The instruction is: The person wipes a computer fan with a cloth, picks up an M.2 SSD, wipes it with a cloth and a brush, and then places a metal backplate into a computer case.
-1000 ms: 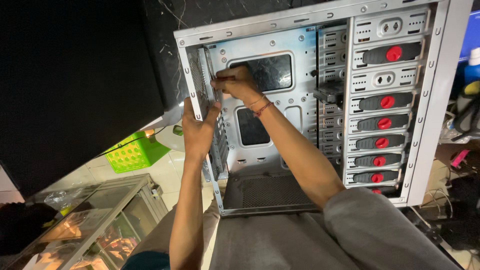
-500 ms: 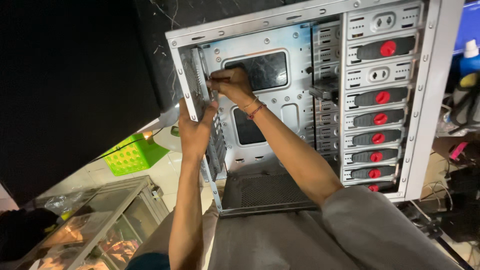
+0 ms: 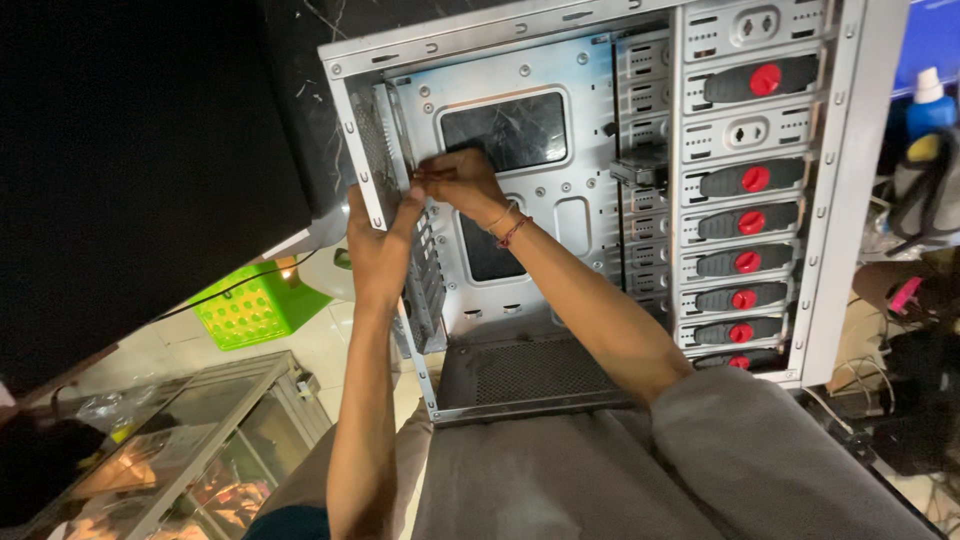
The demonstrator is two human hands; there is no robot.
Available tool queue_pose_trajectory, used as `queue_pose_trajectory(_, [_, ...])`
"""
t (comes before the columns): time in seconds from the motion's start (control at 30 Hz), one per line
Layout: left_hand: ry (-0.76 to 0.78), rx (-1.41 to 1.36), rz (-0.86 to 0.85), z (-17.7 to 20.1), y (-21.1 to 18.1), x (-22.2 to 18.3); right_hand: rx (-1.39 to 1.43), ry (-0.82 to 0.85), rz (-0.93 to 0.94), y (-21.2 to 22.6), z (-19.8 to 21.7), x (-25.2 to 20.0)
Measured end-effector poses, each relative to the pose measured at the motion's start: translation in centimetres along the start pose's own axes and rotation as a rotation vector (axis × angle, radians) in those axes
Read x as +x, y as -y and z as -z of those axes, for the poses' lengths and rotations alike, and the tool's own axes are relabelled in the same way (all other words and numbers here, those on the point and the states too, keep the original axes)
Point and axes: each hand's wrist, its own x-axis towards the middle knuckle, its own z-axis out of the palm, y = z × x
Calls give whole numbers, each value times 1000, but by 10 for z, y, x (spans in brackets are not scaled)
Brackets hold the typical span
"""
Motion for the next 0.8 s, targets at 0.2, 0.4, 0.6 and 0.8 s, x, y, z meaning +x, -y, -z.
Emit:
queue_pose_trajectory(0.2, [-2,-32,18,2,-4,-1,54,141,104,6,2,-19])
queue_pose_trajectory(0.4, [-20,-13,6,1,5,3,17,105,17,-7,-1,-17])
queue_pose_trajectory(0.6, [-30,-1,12,-1,-1,0,7,96,-30,1,5,-26])
queue_pose_trajectory(0.8, [-22,-12,0,2,2,-3,-32,207,-224,5,8,-32])
